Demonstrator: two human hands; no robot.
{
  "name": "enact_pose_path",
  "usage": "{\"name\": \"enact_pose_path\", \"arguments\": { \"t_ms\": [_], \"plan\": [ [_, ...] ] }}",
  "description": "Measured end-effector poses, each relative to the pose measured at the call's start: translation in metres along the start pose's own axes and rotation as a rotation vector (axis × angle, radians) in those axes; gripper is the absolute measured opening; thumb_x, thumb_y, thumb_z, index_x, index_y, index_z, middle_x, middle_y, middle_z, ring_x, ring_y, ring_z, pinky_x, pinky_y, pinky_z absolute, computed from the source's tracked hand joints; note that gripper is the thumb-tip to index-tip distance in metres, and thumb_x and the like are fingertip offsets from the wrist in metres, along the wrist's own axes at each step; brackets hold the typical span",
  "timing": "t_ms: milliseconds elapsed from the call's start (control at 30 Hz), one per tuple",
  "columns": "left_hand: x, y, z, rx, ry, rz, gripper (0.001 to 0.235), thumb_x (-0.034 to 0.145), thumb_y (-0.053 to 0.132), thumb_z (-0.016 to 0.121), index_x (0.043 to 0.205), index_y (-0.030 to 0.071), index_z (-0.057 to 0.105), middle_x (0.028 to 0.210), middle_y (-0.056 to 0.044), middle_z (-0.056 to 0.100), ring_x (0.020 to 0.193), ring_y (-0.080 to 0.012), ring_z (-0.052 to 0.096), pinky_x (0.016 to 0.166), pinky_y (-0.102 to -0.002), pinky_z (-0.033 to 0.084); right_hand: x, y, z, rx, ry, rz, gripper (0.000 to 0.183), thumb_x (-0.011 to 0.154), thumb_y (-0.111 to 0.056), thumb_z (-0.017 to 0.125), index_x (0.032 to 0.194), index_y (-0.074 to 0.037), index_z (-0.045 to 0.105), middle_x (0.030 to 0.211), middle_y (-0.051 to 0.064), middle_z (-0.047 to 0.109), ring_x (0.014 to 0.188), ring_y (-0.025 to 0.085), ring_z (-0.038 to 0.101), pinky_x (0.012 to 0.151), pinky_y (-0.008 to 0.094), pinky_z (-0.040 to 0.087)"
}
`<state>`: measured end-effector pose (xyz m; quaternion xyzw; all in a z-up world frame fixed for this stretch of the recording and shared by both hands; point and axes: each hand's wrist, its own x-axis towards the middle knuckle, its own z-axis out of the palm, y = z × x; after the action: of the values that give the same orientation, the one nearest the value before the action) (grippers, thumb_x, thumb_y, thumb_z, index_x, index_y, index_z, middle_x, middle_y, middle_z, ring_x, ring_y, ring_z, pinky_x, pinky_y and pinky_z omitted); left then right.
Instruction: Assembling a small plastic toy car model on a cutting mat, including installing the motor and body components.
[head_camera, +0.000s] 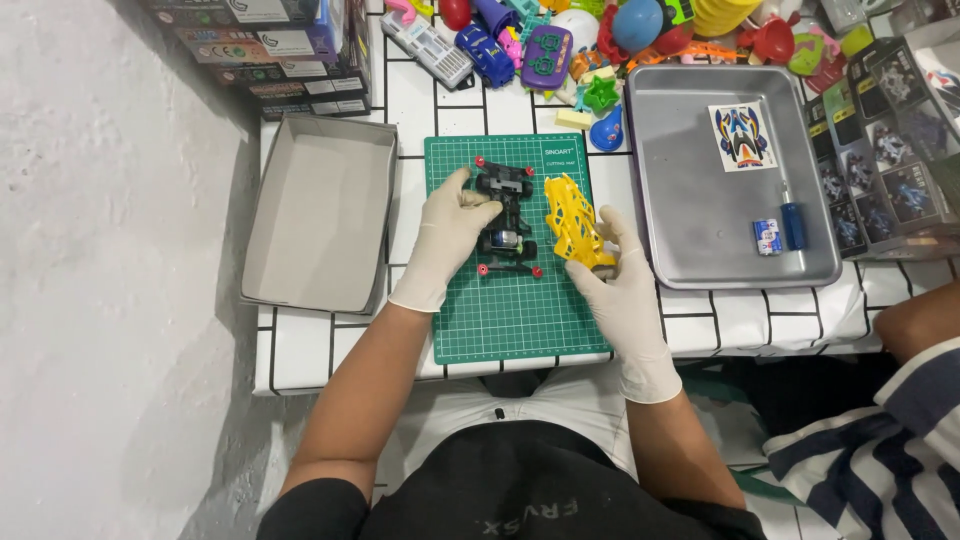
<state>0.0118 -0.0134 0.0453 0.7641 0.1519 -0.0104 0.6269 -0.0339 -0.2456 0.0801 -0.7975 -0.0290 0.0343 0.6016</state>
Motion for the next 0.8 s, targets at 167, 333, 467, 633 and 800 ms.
{"name": "enact_pose_path", "arguments": {
  "t_ms": [167, 333, 467, 633, 800],
  "plan": [
    [-0.003, 0.000, 0.005, -0.016, -0.008, 0.022, 0.057, 0.081, 0.014, 0.077, 0.135, 0.005, 0.061, 0.101, -0.011, 0.077, 0.098, -0.0192, 0.074, 0.087, -0.032, 0.060, -0.001, 0.002, 0.007, 0.011, -0.027, -0.028, 0.079, 0.087, 0.002, 0.076, 0.156, -0.005, 0.038, 0.141, 0.025, 0.050, 0.124, 0.037, 0.056, 0.102, 0.042, 0.048],
    [-0.010, 0.009, 0.007, -0.075, 0.004, 0.046, 0.044, 0.080, 0.008, 0.075, 0.124, 0.010, 0.072, 0.099, -0.008, 0.077, 0.091, -0.0159, 0.074, 0.082, -0.029, 0.060, 0.000, 0.007, 0.007, 0.046, -0.028, -0.029, 0.080, 0.087, 0.001, 0.075, 0.157, -0.006, 0.037, 0.141, 0.022, 0.051, 0.122, 0.035, 0.056, 0.102, 0.042, 0.047],
    [-0.014, 0.007, 0.009, -0.142, 0.008, 0.084, 0.046, 0.080, 0.007, 0.075, 0.125, 0.005, 0.068, 0.098, -0.009, 0.073, 0.089, -0.0147, 0.071, 0.082, -0.031, 0.059, -0.001, 0.010, 0.004, 0.092, -0.022, -0.059, 0.080, 0.087, 0.000, 0.076, 0.157, -0.007, 0.036, 0.141, 0.022, 0.050, 0.125, 0.036, 0.055, 0.105, 0.045, 0.044],
    [-0.018, 0.003, 0.015, -0.301, -0.001, 0.059, 0.048, 0.082, 0.005, 0.073, 0.129, 0.002, 0.064, 0.101, -0.007, 0.068, 0.094, -0.0140, 0.067, 0.089, -0.033, 0.057, -0.008, -0.002, 0.010, 0.058, 0.006, -0.088, 0.081, 0.085, 0.005, 0.077, 0.156, -0.006, 0.039, 0.141, 0.022, 0.050, 0.128, 0.040, 0.055, 0.108, 0.049, 0.044],
    [-0.027, 0.005, 0.030, -0.648, -0.014, -0.041, 0.035, 0.086, 0.002, 0.067, 0.122, 0.003, 0.070, 0.103, -0.011, 0.070, 0.097, -0.0198, 0.067, 0.091, -0.037, 0.057, -0.009, -0.006, 0.018, -0.105, 0.029, -0.147, 0.080, 0.085, 0.001, 0.080, 0.155, -0.010, 0.043, 0.143, 0.018, 0.052, 0.129, 0.036, 0.055, 0.109, 0.048, 0.045]
  ]
}}
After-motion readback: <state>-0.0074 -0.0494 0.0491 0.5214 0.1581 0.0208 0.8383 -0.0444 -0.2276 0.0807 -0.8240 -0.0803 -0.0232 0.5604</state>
